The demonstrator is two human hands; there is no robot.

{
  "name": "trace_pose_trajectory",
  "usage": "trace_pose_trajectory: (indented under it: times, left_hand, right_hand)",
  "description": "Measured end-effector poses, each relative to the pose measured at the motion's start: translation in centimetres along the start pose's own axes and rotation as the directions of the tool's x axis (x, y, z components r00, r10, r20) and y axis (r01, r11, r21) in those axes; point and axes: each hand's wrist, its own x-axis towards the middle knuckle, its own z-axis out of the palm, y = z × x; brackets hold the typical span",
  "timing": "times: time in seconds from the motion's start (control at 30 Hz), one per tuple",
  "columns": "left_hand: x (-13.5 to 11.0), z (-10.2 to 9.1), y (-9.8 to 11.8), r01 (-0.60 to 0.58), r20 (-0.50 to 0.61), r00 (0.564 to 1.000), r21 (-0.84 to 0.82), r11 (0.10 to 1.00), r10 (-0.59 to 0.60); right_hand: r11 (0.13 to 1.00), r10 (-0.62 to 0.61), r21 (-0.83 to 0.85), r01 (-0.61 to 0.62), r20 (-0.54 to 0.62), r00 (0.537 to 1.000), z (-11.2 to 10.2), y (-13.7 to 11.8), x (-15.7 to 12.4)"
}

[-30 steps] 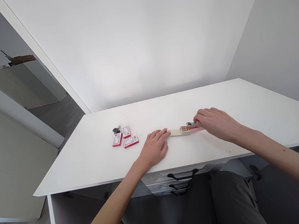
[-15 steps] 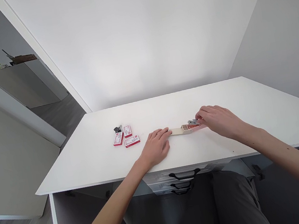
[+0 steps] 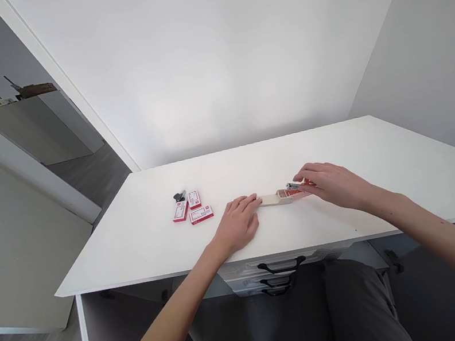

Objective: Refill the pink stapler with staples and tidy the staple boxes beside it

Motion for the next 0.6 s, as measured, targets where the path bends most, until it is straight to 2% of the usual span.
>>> trace_pose_trajectory:
  times: [0.2, 0.3, 0.43, 0.6]
  left_hand:
    - [0.0, 0.1, 0.0, 0.002, -0.005, 1.0, -0.006, 1.0, -0.002]
    - [0.0, 0.1, -0.1, -0.003, -0.002, 1.0, 0.002, 1.0, 0.003]
    - [0.0, 0.2, -0.1, -0.004, -0.022, 1.0, 0.03, 1.0, 0.005]
    - [0.0, 0.3, -0.3, 0.003, -0.026, 1.0, 0.062, 0.998, -0.001]
  right_hand:
    - [0.987, 0.15, 0.063, -0.145, -0.069, 0.986, -0.1, 3.2, -2.4]
    - [0.962, 0.229, 0.157, -0.222, -0.032, 0.973, -0.3, 4.0, -3.2]
    - [0.895, 0.313, 0.335, -0.296, 0.001, 0.95, -0.9, 3.1, -3.3]
    - [0.832, 0.352, 0.489, -0.261, -0.102, 0.931, -1.5, 0.1, -2.3]
